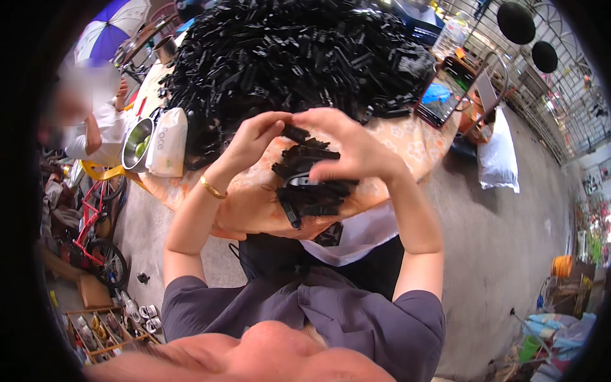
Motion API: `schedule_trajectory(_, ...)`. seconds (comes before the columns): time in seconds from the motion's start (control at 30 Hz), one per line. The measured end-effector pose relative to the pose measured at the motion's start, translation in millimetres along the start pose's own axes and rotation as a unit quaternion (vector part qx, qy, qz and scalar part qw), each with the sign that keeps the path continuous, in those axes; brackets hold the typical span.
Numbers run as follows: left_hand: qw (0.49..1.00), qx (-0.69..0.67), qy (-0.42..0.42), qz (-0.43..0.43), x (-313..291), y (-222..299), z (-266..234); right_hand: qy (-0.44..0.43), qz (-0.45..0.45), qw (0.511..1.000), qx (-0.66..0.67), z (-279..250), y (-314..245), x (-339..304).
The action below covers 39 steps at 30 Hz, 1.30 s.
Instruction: The person assembles plastic components by hand, snapping pieces together into sets. They stack the assembled units on the table and place the stacks into a bag.
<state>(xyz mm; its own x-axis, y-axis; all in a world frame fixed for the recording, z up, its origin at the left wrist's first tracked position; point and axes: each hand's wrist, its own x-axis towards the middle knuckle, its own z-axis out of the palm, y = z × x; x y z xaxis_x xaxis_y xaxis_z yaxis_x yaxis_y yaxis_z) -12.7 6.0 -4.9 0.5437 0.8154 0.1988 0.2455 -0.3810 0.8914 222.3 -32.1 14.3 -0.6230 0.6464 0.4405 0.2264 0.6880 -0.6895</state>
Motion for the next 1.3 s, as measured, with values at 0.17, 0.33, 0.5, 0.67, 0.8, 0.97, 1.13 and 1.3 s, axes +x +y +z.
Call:
schedule_trajectory(0.17,0.968,0.109,-0.192,0.12,-23,2,-5,-0.039,0.034,0.986,-0.158,22,-21,-49)
schedule_trajectory(0.33,0.95,0.226,-0.198,0.084,-56,39,21,0.01,0.034,0.977,-0.211,36,-16,-62)
schedule_trajectory(0.5,0.937,0.331,-0.107,0.04,-79,55,46,0.025,0.049,0.973,-0.223,35,-17,-62)
schedule_trajectory(0.67,0.929,0.142,-0.045,0.338,-158,31,123,-0.003,0.035,0.974,-0.225,31,-22,-57)
schedule_trajectory(0.8,0.945,0.165,-0.257,0.114,-146,-32,210,-0.084,0.05,0.938,-0.333,30,-37,-35)
schedule_trajectory(0.97,0.901,0.22,-0.37,0.052,-147,-96,255,-0.07,0.032,0.947,-0.312,40,-29,-18)
schedule_trajectory(1.13,0.872,0.186,-0.448,0.066,-157,-94,239,-0.036,0.016,0.975,-0.219,41,-22,-27)
schedule_trajectory(1.3,0.863,0.155,-0.467,0.114,-175,-96,200,0.045,0.021,0.969,-0.243,43,-39,-49)
